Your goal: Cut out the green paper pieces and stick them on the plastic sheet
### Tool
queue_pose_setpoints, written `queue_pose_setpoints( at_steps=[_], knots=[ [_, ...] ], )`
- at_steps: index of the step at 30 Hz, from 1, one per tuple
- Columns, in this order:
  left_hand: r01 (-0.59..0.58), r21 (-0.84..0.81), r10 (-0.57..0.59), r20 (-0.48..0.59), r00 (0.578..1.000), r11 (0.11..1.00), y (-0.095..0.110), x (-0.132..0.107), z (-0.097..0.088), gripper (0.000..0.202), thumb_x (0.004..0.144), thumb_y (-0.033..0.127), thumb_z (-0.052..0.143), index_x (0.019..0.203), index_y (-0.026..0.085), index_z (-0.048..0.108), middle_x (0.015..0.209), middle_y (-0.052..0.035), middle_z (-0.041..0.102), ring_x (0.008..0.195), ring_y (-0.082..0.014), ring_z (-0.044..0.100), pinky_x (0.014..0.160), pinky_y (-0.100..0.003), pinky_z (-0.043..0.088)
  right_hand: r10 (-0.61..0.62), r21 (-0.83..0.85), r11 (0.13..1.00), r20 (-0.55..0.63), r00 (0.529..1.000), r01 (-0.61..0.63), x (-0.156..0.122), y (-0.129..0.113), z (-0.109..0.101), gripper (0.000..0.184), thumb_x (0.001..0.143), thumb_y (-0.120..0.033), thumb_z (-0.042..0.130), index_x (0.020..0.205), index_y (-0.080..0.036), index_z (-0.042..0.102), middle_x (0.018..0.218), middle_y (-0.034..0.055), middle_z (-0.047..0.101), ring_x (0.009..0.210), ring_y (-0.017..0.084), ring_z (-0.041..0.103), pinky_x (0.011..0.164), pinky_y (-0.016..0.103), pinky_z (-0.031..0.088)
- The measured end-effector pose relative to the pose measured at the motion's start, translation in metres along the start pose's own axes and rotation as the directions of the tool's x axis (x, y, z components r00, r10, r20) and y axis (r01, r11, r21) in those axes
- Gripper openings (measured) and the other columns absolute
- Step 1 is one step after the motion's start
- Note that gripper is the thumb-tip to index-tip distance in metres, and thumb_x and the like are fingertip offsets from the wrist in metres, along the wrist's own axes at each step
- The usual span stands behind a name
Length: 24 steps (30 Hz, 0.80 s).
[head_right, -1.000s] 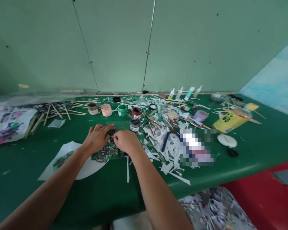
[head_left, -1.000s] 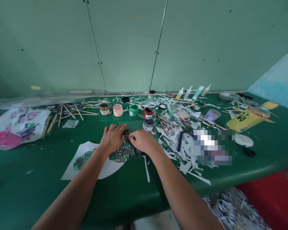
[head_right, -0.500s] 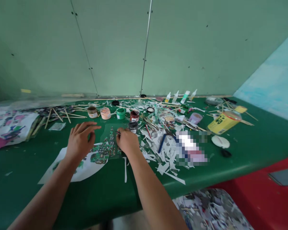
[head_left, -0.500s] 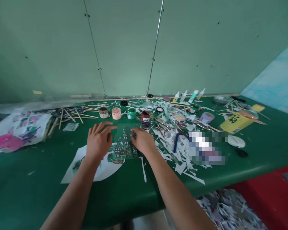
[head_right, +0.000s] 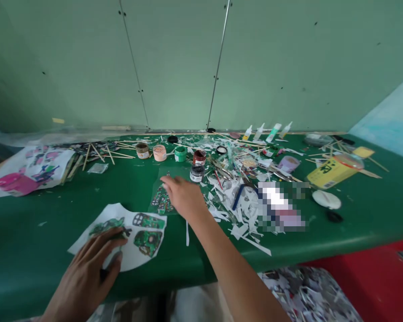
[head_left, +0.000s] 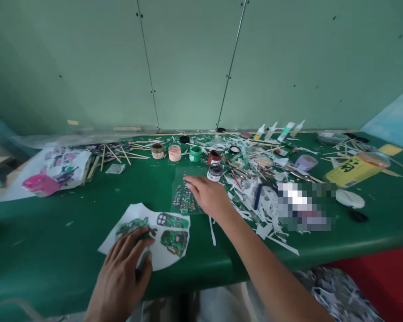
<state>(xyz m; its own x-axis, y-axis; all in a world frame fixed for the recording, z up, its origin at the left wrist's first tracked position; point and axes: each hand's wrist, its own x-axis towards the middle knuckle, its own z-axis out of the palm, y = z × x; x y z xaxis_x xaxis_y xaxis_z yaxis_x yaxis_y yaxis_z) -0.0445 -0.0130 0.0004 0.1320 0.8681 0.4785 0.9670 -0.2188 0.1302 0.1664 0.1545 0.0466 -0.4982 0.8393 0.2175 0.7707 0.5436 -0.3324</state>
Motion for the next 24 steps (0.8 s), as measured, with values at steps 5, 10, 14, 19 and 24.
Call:
queue_pose_setpoints(
  at_steps=[5,10,14,19,24],
  knots=[
    [-0.057,-0.014,0.057,-0.008,0.998,0.998,0.025,0.008,0.006,0.026,0.088,0.029,0.048,0.107,0.032,0.066,0.114,-0.0021,0.068,0.102,-0.0262,0.063,0.088,-0.046,0.051,-0.034,0.007,0.999,0.130,0.991,0.033,-0.053,-0.026,-0.008,0.041,0.098,-0.027,0.032,0.134,-0.025,0.053,0.109,0.0070,0.071,0.080,0.021,0.067,0.060,0.030,0.043],
    [-0.018,0.076,0.015,0.044,0.999,0.997,0.040,0.013,0.012,0.027,0.089,0.025,0.048,0.107,0.027,0.068,0.106,-0.0055,0.070,0.089,-0.0256,0.064,0.075,-0.043,0.053,0.065,-0.049,0.997,0.272,0.960,-0.053,-0.075,-0.049,0.001,0.037,0.091,-0.015,0.040,0.123,-0.021,0.057,0.098,0.0085,0.074,0.074,0.022,0.069,0.055,0.031,0.042],
    [-0.038,0.169,0.033,0.029,0.999,0.985,0.042,0.015,0.020,0.028,0.089,0.026,0.046,0.109,0.024,0.067,0.120,-0.0097,0.066,0.106,-0.0292,0.062,0.084,-0.046,0.051,0.094,-0.068,0.995,0.259,0.961,-0.079,-0.066,-0.061,0.004,0.034,0.093,-0.016,0.041,0.120,-0.022,0.060,0.100,0.0085,0.074,0.082,0.020,0.070,0.060,0.029,0.045],
    [-0.056,0.242,0.084,-0.109,0.991,0.969,0.039,0.007,0.035,0.048,0.095,0.040,0.037,0.126,0.008,0.054,0.133,-0.0162,0.060,0.125,-0.0287,0.054,0.102,-0.048,0.044,0.128,-0.127,0.987,0.283,0.951,-0.095,-0.054,-0.071,0.007,0.029,0.094,-0.018,0.040,0.110,-0.024,0.063,0.088,0.0067,0.074,0.079,0.021,0.071,0.062,0.029,0.047],
    [-0.030,0.256,0.045,-0.051,0.998,0.966,0.041,0.005,0.032,0.049,0.092,0.035,0.037,0.129,0.006,0.053,0.135,-0.0154,0.058,0.125,-0.0296,0.054,0.100,-0.048,0.046,0.129,-0.200,0.977,0.294,0.947,-0.071,-0.051,-0.079,0.011,0.026,0.092,-0.014,0.041,0.107,-0.022,0.061,0.084,0.0089,0.074,0.076,0.024,0.072,0.059,0.029,0.049]
  ],
)
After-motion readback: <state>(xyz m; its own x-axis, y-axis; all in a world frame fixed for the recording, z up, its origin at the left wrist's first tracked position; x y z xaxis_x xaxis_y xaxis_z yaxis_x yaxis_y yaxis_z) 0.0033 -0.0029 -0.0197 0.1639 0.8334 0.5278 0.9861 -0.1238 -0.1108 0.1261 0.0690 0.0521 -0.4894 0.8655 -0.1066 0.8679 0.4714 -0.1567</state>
